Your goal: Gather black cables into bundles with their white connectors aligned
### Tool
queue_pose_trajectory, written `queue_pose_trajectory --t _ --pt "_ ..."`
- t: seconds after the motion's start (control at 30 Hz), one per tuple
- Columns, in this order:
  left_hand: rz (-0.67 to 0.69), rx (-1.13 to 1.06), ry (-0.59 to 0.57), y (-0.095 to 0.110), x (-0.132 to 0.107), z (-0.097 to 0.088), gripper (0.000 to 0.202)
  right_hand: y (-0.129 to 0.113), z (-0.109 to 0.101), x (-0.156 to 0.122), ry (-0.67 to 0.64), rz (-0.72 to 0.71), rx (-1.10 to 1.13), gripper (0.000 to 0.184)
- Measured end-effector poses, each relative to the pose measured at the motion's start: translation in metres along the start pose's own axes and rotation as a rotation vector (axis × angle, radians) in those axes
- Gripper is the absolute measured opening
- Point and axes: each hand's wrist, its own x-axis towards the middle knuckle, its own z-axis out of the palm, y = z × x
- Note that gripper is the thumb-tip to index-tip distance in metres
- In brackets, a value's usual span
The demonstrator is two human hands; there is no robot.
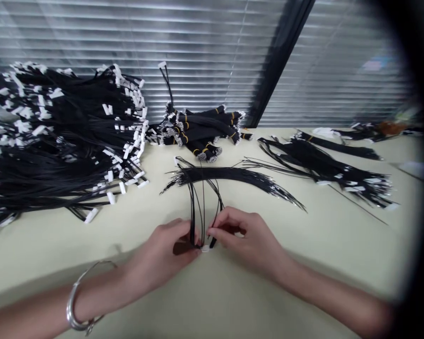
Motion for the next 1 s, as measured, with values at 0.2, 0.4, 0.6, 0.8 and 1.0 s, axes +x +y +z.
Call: queue_pose_trajectory --t 0.2,0.4,0.6,0.8,1.0 --pt "0.045 0.077 0.015 0.001 0.000 -0.002 0.007 0.001 0.006 -0.002 0.017 0.081 0.055 0.011" --pt "0.105 0.108 -0.004 0.000 -0.001 -0.002 0.007 0.004 0.011 -0.003 0.025 0.100 0.092 0.013" --pt "0.100 0.115 -0.007 -0.001 0.000 -0.002 0.005 0.007 0.010 -0.003 -0.027 0.095 0.096 0.008" --pt "0.115 0.128 0.001 -0.002 0.000 -0.001 0.004 0.006 0.010 -0.002 -0.011 0.076 -0.011 0.005" --pt "0.108 0.127 0.008 -0.003 0.000 0.000 0.007 0.007 0.013 -0.001 0.008 0.087 0.042 0.008"
